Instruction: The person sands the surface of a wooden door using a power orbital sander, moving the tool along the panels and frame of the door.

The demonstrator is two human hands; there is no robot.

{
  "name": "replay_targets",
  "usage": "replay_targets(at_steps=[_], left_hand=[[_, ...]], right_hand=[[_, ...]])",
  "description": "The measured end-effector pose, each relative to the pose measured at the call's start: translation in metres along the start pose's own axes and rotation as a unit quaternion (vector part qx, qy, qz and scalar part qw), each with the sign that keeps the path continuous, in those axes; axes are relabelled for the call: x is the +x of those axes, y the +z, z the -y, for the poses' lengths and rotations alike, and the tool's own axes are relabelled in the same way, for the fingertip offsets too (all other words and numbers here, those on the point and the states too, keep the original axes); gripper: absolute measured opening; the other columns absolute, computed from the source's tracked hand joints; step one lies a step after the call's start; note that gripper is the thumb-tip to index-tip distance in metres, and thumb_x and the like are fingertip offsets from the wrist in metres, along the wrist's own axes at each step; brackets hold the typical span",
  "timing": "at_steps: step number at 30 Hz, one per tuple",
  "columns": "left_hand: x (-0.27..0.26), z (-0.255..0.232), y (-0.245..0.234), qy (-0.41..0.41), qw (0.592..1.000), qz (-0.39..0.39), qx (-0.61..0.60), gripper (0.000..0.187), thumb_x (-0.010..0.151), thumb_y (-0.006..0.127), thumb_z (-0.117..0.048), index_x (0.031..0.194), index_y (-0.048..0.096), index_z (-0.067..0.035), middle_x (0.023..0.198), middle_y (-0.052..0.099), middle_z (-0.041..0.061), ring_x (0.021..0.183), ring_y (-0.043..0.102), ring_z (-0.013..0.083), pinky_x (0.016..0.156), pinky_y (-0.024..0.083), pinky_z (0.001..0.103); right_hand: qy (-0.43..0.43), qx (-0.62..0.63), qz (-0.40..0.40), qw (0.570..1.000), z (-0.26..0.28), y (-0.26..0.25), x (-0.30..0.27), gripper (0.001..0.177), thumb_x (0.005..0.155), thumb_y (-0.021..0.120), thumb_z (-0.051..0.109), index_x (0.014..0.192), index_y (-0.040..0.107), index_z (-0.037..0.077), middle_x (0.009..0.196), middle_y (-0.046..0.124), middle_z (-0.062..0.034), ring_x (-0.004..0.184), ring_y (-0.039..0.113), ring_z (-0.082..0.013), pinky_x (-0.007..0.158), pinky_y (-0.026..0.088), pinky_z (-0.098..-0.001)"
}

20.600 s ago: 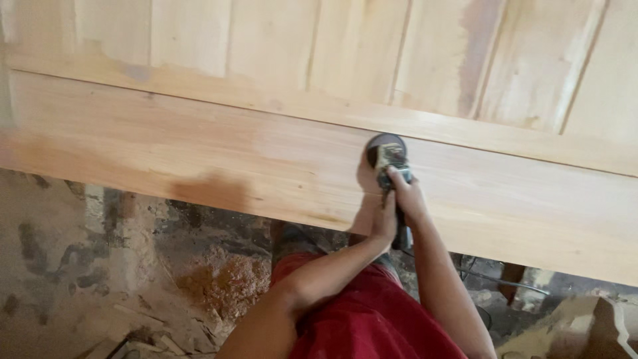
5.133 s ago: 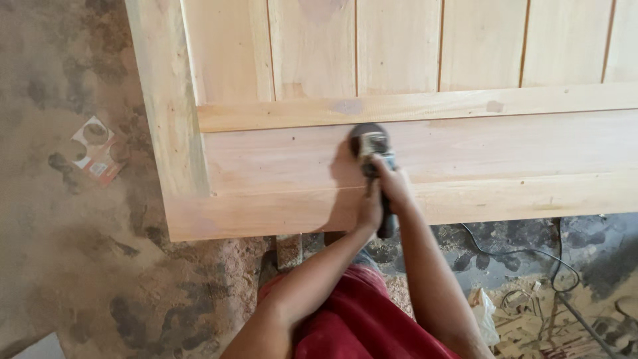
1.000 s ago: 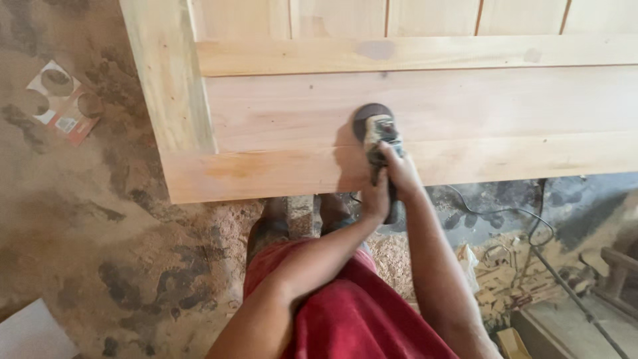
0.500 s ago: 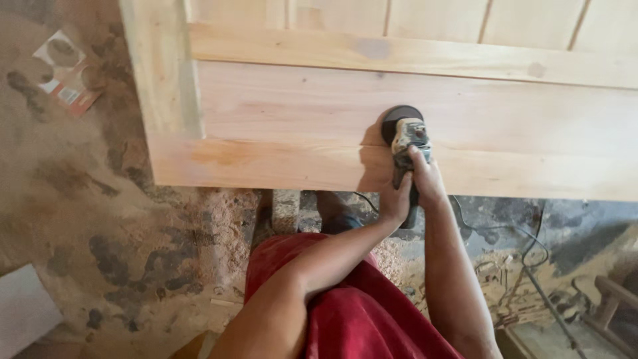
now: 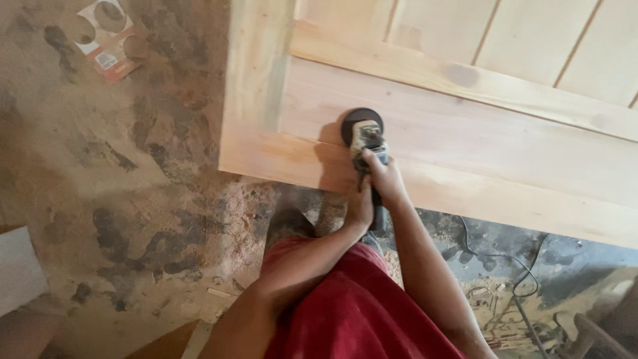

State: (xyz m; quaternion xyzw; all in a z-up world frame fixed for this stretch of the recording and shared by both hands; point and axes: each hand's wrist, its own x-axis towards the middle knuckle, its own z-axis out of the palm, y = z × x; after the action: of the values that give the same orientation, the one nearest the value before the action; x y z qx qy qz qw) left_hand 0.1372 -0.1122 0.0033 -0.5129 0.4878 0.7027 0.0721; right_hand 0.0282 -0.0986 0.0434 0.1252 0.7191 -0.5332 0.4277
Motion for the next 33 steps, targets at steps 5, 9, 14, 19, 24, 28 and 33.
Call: replay_targets(at_steps=[5,9,14,19,24,28,33], left_hand=[[0.025,-0.012,-0.072,0.067,0.970,0.018,-0.233,0.046,0.110,0.038,-0.038,0.129,0.058,0.000,0.107,0.064,0.008,0.097,0.061,0.0172,0.086,0.051,0.034],[0.051,0.003,-0.106,0.098,0.987,-0.010,-0.123,0.047,0.112,0.034,-0.039,0.126,0.058,-0.001,0.113,0.062,0.009,0.104,0.061,0.0172,0.090,0.051,0.031],[0.054,0.020,-0.088,-0.004,0.931,0.031,-0.364,0.046,0.110,0.035,-0.040,0.136,0.054,-0.008,0.125,0.061,0.003,0.115,0.058,0.0134,0.100,0.047,0.031],[0.037,0.039,-0.035,-0.023,0.949,0.070,-0.307,0.049,0.112,0.033,-0.041,0.134,0.058,-0.004,0.121,0.062,0.004,0.113,0.058,0.0151,0.098,0.046,0.031],[0.008,0.067,0.069,0.023,0.996,0.063,-0.050,0.057,0.109,0.036,-0.044,0.126,0.065,0.002,0.113,0.070,0.012,0.103,0.065,0.0211,0.091,0.051,0.035],[-0.023,0.092,0.191,0.027,0.994,0.075,0.070,0.059,0.106,0.040,-0.048,0.126,0.066,0.001,0.109,0.071,0.014,0.097,0.067,0.0229,0.087,0.051,0.038],[-0.069,0.120,0.359,0.056,0.986,0.151,-0.045,0.056,0.107,0.052,-0.048,0.117,0.069,0.005,0.108,0.072,0.019,0.097,0.068,0.0297,0.084,0.055,0.043]], right_hand=[[-0.022,-0.063,0.025,0.997,0.020,0.089,0.011,0.050,0.088,0.068,0.044,0.106,0.072,-0.003,0.091,0.075,-0.0079,0.082,0.069,-0.0154,0.074,0.057,-0.0310],[-0.037,-0.106,0.028,0.993,0.040,0.131,0.013,0.051,0.087,0.071,0.043,0.109,0.072,-0.003,0.092,0.075,-0.0090,0.084,0.070,-0.0155,0.077,0.057,-0.0317],[-0.059,-0.069,0.033,0.995,0.055,0.116,0.002,0.051,0.085,0.073,0.039,0.116,0.071,-0.002,0.096,0.076,-0.0083,0.086,0.068,-0.0135,0.079,0.057,-0.0318],[-0.052,-0.018,0.031,0.998,0.045,0.051,-0.009,0.052,0.087,0.073,0.039,0.117,0.071,-0.002,0.099,0.075,-0.0081,0.088,0.066,-0.0125,0.081,0.057,-0.0318],[-0.016,0.025,-0.029,0.999,0.003,-0.074,-0.017,0.047,0.090,0.072,0.040,0.111,0.073,-0.002,0.095,0.073,-0.0059,0.086,0.065,-0.0127,0.078,0.055,-0.0311],[0.016,0.081,-0.091,0.992,-0.042,-0.213,-0.022,0.045,0.089,0.070,0.040,0.112,0.071,0.001,0.096,0.071,-0.0040,0.086,0.065,-0.0131,0.075,0.055,-0.0312],[0.069,0.127,-0.147,0.978,-0.081,-0.390,-0.030,0.050,0.092,0.066,0.044,0.122,0.064,0.004,0.106,0.070,-0.0077,0.091,0.067,-0.0161,0.079,0.057,-0.0337]])
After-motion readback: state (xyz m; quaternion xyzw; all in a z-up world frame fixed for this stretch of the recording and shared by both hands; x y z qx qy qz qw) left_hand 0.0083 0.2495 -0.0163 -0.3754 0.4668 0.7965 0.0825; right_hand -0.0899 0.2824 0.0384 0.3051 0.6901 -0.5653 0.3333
